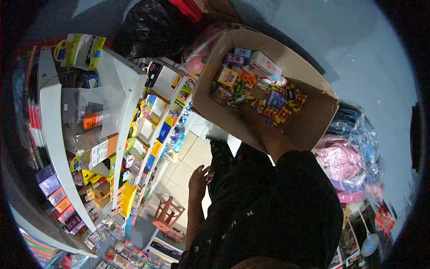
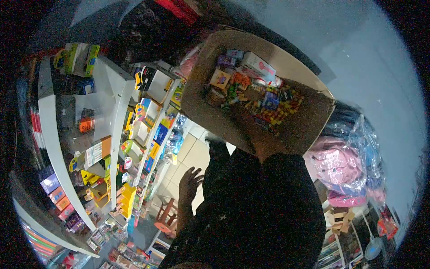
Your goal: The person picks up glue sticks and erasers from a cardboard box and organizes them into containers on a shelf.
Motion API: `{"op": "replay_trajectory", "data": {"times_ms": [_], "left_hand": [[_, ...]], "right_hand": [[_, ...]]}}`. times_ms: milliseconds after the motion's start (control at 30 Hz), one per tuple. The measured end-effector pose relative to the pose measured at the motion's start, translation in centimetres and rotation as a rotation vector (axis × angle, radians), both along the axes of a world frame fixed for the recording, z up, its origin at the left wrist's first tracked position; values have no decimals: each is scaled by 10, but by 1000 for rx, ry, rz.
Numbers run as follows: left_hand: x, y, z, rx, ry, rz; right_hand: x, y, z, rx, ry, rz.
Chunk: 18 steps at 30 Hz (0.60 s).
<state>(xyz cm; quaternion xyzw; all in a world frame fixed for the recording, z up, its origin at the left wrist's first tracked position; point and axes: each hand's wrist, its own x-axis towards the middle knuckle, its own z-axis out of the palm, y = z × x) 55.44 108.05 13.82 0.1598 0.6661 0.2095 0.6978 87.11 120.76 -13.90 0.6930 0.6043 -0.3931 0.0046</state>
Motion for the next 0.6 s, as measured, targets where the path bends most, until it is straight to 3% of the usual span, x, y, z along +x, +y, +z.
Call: {"op": "replay_trajectory", "data": {"times_ms": [33,100,300,433,533,600], "left_hand": [[0,0,1,2,71,-166],[-4,-16,-3,-82,-96,201],[0,-32,0,-30,-50,168],[-2,-34,3,-32,-10,178],[-8,-39,-2,7,13,131],[-5,-39,1,-29,14,186]], "right_hand": [[-5,3,-1,14,-20,-8],[-10,10,-3,41,-54,-26],[-17,15,-30,150,-186,-59],[-18,-9,-67,499,-427,65],[-8,12,44,103,-266,19],[0,6,60,251,-184,-182]]}}
